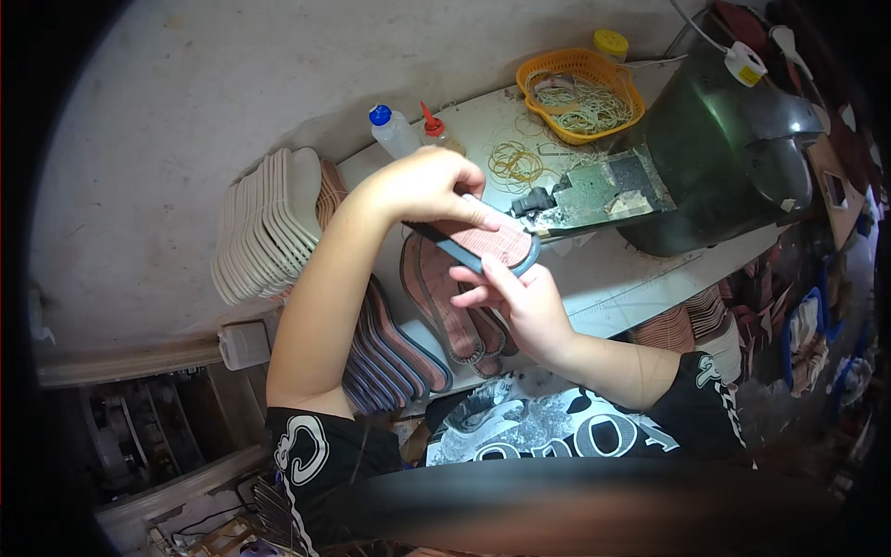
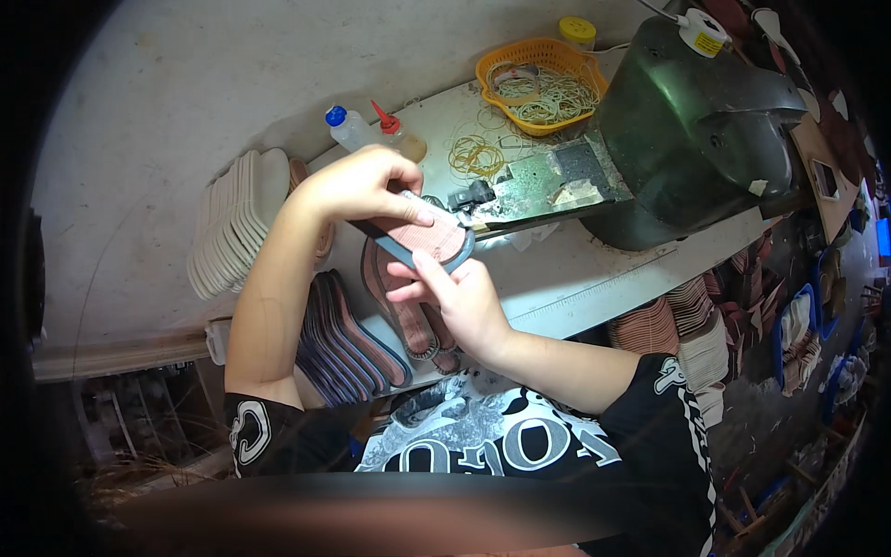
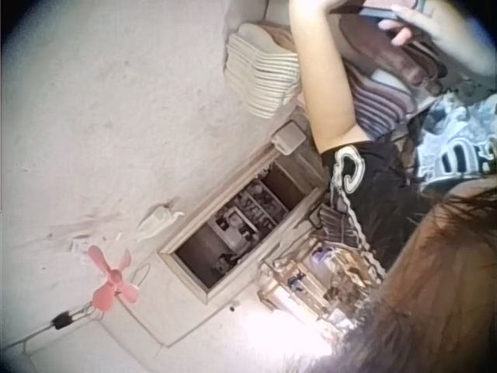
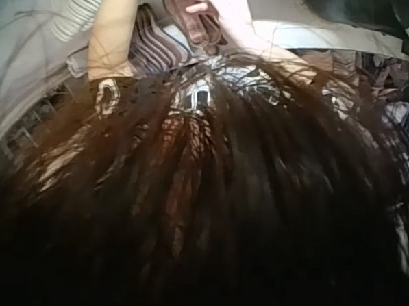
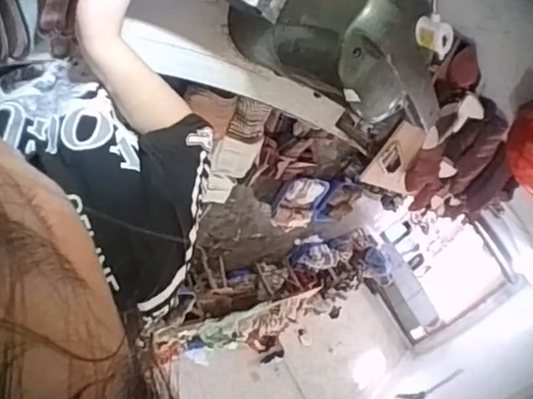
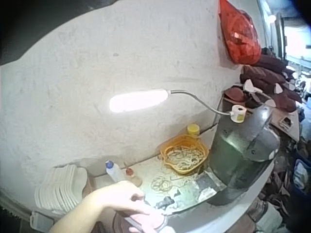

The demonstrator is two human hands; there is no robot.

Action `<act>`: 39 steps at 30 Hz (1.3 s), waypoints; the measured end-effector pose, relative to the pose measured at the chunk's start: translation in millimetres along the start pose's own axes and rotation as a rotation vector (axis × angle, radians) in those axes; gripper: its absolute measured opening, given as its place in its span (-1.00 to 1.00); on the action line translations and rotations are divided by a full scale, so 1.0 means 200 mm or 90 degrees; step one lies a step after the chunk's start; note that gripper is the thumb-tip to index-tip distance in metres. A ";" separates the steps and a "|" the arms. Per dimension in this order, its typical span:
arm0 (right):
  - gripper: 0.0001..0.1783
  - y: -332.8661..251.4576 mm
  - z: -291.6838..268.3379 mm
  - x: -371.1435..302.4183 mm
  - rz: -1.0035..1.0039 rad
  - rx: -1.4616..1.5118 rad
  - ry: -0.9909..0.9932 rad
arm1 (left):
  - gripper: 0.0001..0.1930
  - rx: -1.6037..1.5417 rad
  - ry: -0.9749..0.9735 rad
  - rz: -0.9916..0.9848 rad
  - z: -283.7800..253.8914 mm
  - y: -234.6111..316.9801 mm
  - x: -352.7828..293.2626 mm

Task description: Manually applying trim or piping to the edges of shoe insoles or soles.

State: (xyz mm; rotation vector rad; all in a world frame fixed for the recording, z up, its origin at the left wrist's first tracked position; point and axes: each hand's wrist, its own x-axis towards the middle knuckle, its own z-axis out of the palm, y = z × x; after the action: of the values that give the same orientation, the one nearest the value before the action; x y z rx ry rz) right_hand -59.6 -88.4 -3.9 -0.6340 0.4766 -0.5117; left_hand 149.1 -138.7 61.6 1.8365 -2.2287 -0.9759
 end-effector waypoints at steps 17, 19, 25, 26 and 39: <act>-0.59 -0.16 -0.04 0.04 0.100 0.027 -0.028 | -0.52 -0.172 0.041 -0.120 0.06 -0.02 -0.02; -0.59 -0.16 -0.06 0.05 0.110 0.032 -0.040 | -0.53 -0.180 0.034 -0.167 0.07 -0.01 -0.04; -0.59 -0.22 -0.08 0.05 0.116 0.038 -0.046 | -0.57 -0.109 0.073 -0.220 0.12 0.14 -0.13; -0.60 -0.23 -0.10 0.05 0.129 0.025 -0.050 | -0.57 -0.078 0.089 -0.201 0.13 0.16 -0.14; -0.73 -0.30 -0.23 0.05 0.112 -0.160 -0.058 | -0.59 -0.569 0.069 -0.346 0.29 0.23 -0.16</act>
State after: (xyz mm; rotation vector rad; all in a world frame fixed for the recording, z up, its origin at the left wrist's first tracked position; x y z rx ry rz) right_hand -95.3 -156.7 0.2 -0.8444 0.5090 -0.2564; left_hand 91.6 -82.3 49.5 1.9224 -0.9163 -1.5477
